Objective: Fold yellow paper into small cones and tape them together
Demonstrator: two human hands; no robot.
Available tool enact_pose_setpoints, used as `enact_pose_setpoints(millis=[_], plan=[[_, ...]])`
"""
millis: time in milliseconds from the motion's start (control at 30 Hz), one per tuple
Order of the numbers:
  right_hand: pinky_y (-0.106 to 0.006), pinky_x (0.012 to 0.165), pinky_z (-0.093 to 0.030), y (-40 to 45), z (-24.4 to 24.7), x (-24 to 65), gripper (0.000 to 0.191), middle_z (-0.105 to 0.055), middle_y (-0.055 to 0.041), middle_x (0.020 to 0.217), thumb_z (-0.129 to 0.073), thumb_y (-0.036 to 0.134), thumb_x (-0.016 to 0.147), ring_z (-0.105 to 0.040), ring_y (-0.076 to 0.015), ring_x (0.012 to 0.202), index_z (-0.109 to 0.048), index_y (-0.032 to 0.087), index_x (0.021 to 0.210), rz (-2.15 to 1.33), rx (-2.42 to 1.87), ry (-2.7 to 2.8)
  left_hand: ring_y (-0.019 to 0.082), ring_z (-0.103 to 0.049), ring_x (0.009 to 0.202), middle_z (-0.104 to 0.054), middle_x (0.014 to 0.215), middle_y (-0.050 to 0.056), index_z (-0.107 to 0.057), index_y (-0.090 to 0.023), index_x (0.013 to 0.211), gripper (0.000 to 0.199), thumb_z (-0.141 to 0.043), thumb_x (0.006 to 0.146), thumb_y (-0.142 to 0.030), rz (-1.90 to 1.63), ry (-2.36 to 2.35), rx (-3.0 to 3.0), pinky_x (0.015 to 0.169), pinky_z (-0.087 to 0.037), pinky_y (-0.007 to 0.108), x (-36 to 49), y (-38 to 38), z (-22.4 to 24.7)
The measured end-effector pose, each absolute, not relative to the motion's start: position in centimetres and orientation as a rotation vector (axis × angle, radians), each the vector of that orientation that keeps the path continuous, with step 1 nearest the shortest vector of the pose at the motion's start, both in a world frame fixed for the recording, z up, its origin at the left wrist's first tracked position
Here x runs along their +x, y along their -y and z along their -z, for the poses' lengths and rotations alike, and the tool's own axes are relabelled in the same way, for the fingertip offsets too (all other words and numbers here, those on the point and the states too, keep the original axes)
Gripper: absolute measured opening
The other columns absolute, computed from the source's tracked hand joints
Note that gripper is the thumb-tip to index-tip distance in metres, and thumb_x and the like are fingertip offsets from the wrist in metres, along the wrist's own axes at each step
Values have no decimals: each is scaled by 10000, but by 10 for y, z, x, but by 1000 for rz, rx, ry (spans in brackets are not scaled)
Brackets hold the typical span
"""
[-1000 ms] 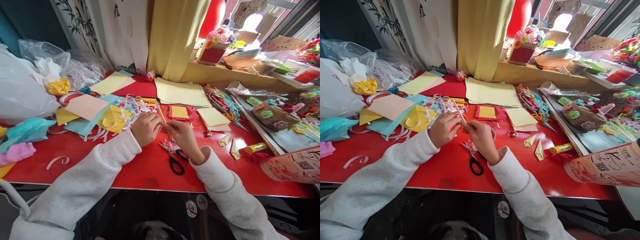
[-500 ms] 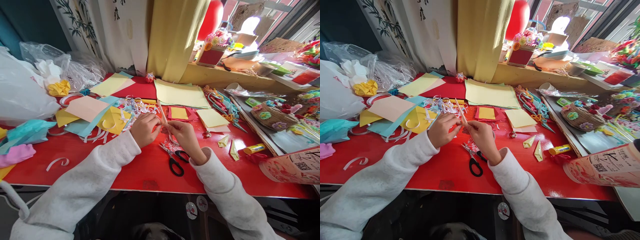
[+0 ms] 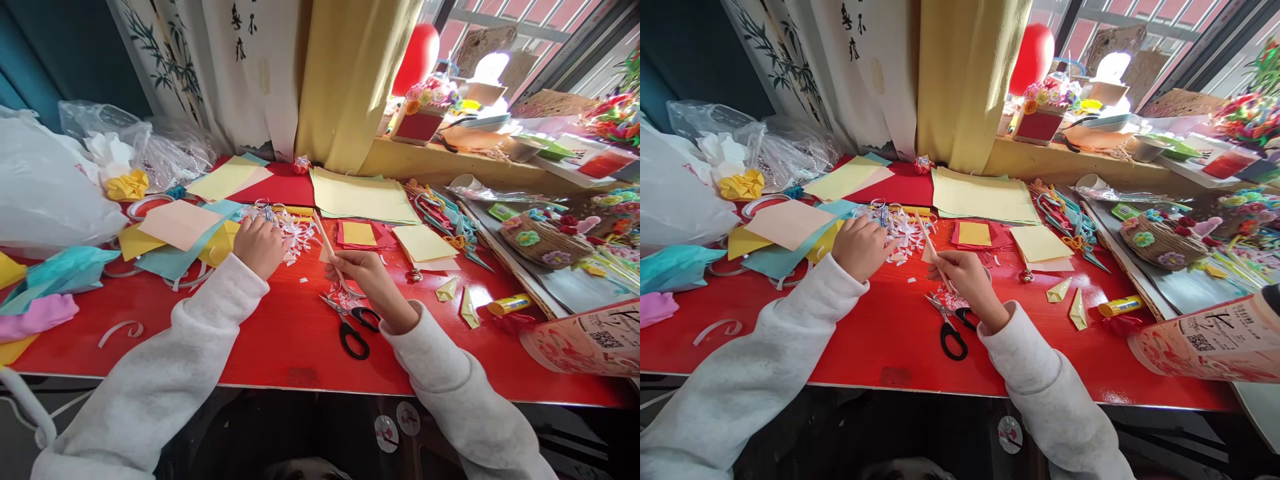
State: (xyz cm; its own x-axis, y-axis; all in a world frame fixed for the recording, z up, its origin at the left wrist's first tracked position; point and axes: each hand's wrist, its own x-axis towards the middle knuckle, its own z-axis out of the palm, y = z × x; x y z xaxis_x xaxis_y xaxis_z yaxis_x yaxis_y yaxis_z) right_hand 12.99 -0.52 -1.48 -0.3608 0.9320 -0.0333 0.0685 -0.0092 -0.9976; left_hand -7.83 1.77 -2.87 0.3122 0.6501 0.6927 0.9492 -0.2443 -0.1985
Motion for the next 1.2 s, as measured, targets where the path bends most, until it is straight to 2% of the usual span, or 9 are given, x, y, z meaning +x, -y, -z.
enact_pose_setpoints(millis=[100,167,267,433,567,700,933,1067,1200], plan=[[-218,498,-413,6,11,131,267,-565,5,571,-610,384,735,-501,-71,487,-632,120,701,-1533,-1057,1519,286,-534,800,-588,765,138,-617,-135,900,194,-462,818,-218,645,1426,-2024,657,-411,417,-79,-17,28],[-203,450,-338,5,10,132,279,-499,28,528,-610,391,735,-426,-52,456,-615,122,663,-1581,-1053,1520,294,-525,938,-563,1022,174,-492,-151,1190,370,-396,833,-132,728,1420,-2031,728,-421,433,-76,-13,22],[-200,417,-258,3,12,135,282,-431,41,517,-603,399,740,-364,-48,453,-610,124,680,-1671,-1035,1517,288,-434,1149,-471,1217,161,-341,-180,1317,499,-410,828,-104,835,1319,-2060,926,-364,472,-72,-7,13],[-203,433,-243,1,14,138,245,-468,22,589,-594,366,757,-363,-48,486,-613,124,736,-1782,-1023,1526,229,-460,1160,-531,1205,104,-461,-151,1177,342,-419,841,-111,643,858,-2205,1030,-311,468,-65,-4,14],[-207,460,-252,1,16,138,238,-503,11,630,-608,348,749,-360,-42,505,-592,115,707,-1824,-1024,1593,170,-606,841,-657,888,65,-561,-120,916,143,-441,838,-116,677,597,-2238,836,-473,335,-57,-5,21],[-215,484,-271,0,19,137,289,-510,18,610,-596,398,753,-360,-47,508,-579,117,689,-1757,-1065,1701,145,-618,715,-663,734,18,-572,-145,811,146,-433,849,-119,734,496,-2298,654,-480,257,-54,-6,25],[-240,564,-351,-7,10,148,330,-571,-18,651,-499,410,813,-454,-81,571,-629,113,752,-1560,-1100,1993,122,-590,661,-644,707,25,-570,-146,778,192,-402,872,-158,852,805,-2457,593,-427,223,-58,-8,33],[-235,515,-334,-12,7,151,283,-543,-8,618,-514,360,803,-433,-79,526,-628,101,825,-1454,-1132,2034,113,-563,674,-632,744,20,-570,-154,777,127,-459,838,-159,1021,1159,-2641,606,-410,212,-57,-10,35],[-235,507,-321,-13,9,153,286,-527,-5,605,-503,369,814,-414,-79,520,-623,115,763,-1246,-1164,2159,100,-533,621,-631,713,1,-611,-157,771,80,-533,774,-142,1232,1427,-2811,604,-396,214,-52,-9,33]])
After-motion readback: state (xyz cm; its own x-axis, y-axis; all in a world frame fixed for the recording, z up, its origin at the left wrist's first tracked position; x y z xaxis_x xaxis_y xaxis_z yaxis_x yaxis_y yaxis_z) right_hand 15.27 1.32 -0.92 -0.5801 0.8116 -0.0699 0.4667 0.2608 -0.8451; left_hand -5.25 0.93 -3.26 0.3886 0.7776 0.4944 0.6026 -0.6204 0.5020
